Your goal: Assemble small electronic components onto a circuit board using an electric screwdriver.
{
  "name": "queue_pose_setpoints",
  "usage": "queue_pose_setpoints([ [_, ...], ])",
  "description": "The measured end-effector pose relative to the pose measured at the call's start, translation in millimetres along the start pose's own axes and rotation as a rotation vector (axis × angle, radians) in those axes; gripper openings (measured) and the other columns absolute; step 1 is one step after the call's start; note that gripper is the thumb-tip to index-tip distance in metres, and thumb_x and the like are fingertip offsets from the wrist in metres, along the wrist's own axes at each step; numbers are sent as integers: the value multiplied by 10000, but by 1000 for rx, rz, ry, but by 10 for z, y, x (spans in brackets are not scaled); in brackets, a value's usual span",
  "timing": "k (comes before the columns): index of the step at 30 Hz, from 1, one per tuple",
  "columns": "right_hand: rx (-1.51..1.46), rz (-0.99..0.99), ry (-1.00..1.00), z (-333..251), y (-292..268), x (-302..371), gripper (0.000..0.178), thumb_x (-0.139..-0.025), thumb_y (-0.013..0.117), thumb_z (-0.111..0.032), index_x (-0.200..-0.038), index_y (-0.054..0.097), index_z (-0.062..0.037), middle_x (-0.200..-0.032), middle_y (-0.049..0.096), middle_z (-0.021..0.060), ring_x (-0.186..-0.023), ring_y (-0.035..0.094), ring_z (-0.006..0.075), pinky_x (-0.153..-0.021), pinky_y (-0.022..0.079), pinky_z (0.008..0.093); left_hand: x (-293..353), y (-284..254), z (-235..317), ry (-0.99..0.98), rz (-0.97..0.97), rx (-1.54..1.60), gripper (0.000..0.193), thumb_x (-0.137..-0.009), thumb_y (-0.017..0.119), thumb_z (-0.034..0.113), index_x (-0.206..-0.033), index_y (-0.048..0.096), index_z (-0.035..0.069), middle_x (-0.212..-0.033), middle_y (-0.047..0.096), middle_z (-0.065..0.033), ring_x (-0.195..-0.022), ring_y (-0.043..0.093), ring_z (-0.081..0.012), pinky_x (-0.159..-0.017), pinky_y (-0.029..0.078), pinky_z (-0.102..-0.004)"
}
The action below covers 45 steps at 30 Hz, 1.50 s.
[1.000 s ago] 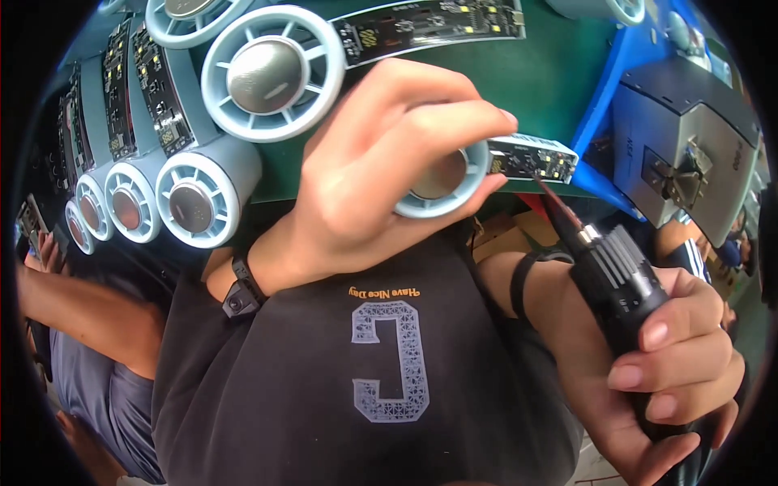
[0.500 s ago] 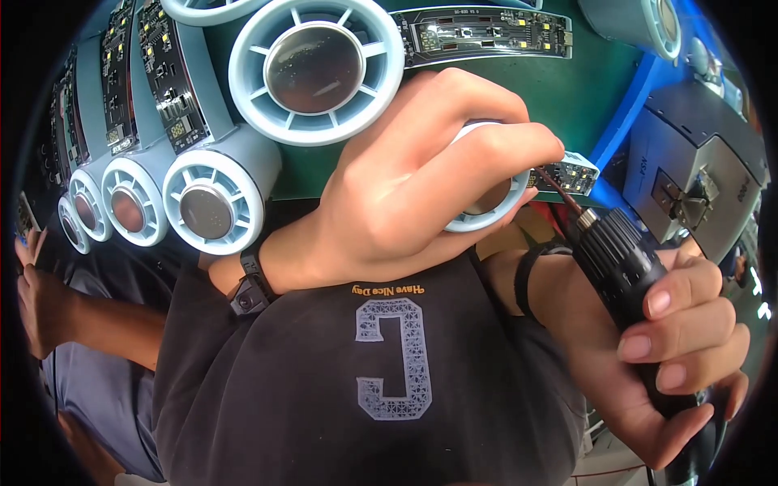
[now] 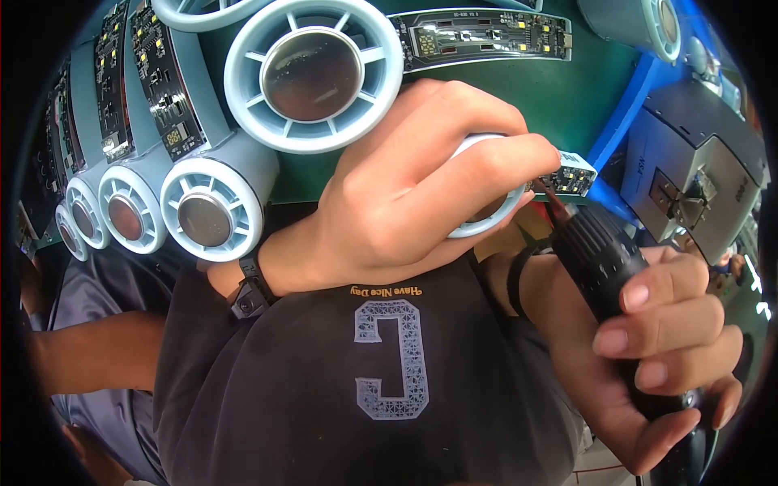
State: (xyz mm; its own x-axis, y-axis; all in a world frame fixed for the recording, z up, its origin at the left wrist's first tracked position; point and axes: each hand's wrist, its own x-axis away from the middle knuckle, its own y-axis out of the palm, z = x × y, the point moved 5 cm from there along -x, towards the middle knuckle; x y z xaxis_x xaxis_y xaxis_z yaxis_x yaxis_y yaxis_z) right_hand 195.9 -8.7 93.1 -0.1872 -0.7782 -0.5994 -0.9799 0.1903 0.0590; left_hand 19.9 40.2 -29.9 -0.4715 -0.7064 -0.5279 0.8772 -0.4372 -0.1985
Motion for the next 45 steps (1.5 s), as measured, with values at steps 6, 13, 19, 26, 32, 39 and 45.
queue_pose_setpoints([
  [6,-142,187,-79,-152,-115,25,227,-933,667,-254,-1073,584,-97,-731,569,-58,-530,543,84,-586,483,284,-9,-19,35,-36,-6,9,508,-723,970,35,-1186,761,19,-1203,701,-200,-1017,725,-306,-851,622,-385],
  [13,-291,387,-160,-281,-234,82,256,-884,741,-163,-1072,581,-97,-662,572,-94,-521,568,36,-557,492,222,-55,-61,125,33,84,35,410,-761,944,167,-1135,804,77,-1136,760,-154,-1057,726,-331,-946,586,-462],
  [19,-297,382,-158,-285,-298,135,255,-877,747,-159,-1058,577,-100,-647,587,-97,-532,580,29,-586,518,206,-39,-64,191,84,21,-51,275,-793,903,217,-1025,814,100,-1026,801,-64,-1073,740,-326,-1022,545,-509],
  [26,-156,83,-60,-357,-184,162,385,-973,656,-281,-1282,500,-110,-760,573,-36,-556,586,113,-594,557,305,-53,21,347,119,41,-319,201,-746,876,178,-898,794,76,-1018,789,-21,-1063,757,-330,-1110,484,-593],
  [32,19,-237,19,-490,-20,192,567,-1085,545,-406,-1553,407,-116,-896,553,40,-578,592,213,-569,585,402,-89,82,357,145,-24,-340,225,-658,812,118,-872,785,55,-995,763,-20,-1035,762,-324,-1125,480,-630],
  [39,102,-261,89,-555,-25,195,501,-1092,538,-378,-1507,462,-108,-883,544,28,-558,564,186,-551,563,365,-71,109,391,165,-24,-342,255,-614,762,126,-857,769,47,-983,746,-29,-1016,756,-309,-1104,502,-638],
  [45,-44,-99,-177,-441,76,246,482,-1095,530,-372,-1495,477,-109,-864,537,24,-542,552,181,-537,554,366,-93,127,327,162,59,-334,137,-635,726,120,-748,672,64,-881,630,-21,-933,702,-262,-1052,547,-594],
])
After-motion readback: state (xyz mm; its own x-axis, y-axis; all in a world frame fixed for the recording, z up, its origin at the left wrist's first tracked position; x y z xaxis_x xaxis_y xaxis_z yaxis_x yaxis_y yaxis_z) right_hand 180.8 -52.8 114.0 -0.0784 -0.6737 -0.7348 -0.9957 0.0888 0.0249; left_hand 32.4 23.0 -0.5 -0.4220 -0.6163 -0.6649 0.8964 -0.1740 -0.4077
